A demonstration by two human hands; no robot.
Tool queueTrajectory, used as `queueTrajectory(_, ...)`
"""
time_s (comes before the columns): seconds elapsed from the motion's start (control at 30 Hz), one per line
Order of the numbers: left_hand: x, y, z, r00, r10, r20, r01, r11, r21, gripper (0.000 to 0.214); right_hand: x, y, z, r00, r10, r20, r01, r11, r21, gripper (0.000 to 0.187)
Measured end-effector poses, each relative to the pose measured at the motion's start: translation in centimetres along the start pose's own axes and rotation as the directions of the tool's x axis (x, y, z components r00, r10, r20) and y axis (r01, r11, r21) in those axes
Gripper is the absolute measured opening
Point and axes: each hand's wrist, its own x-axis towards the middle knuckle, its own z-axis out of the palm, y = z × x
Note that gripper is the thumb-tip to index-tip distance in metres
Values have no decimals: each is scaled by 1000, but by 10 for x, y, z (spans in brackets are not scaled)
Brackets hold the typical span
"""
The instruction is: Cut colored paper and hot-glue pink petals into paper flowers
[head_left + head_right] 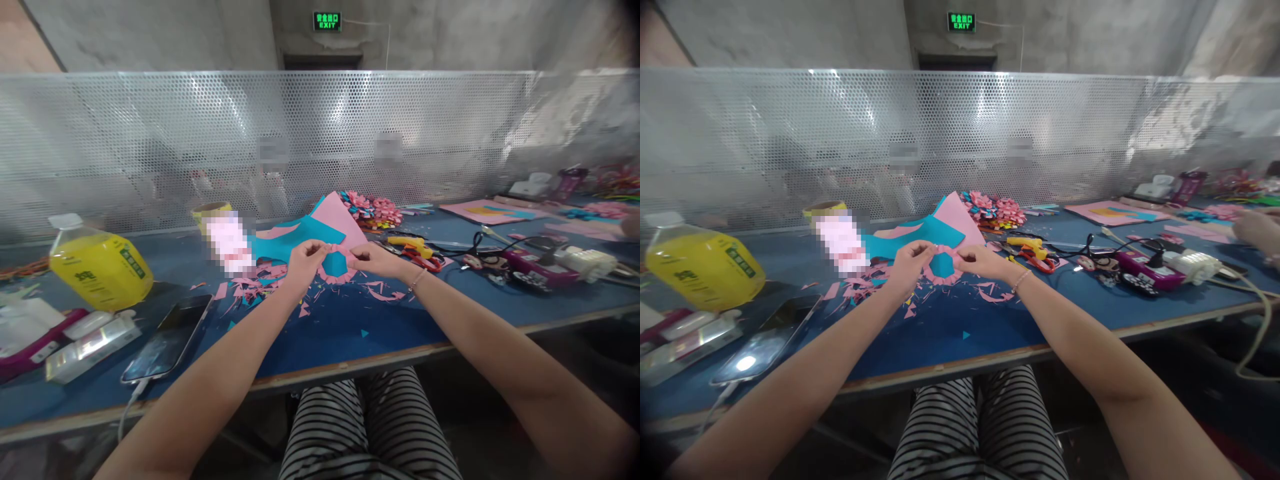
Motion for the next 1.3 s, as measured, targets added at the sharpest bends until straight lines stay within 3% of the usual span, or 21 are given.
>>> queueTrajectory(0.1,-2,2,0,1000,16,14,-16,1000,22,17,0,0,0,999,-19,-46,17,999,-45,33)
queueTrajectory(0.23,-3,2,2,998,17,55,-19,999,32,19,2,-3,0,993,-48,-111,50,999,15,26)
queueTrajectory(0.43,-3,1,4,989,-39,141,50,996,-79,29,4,0,-1,990,-14,-139,26,996,89,22)
queueTrajectory(0.57,-4,2,4,977,-82,194,88,996,-22,32,4,3,-4,984,-21,-175,32,998,61,22)
queueTrajectory(0.7,-2,-1,1,983,-103,151,101,995,21,33,3,4,-4,984,-11,-180,22,998,58,25)
queueTrajectory(0.97,3,-11,1,983,-178,34,181,956,-232,31,4,13,-2,990,42,-133,-28,994,106,31)
queueTrajectory(1.17,-2,1,4,943,-313,116,334,873,-357,39,4,10,-5,994,36,-103,-22,991,136,36)
queueTrajectory(1.3,-2,1,3,931,-321,173,362,871,-332,43,4,12,-7,985,11,-172,6,995,103,36)
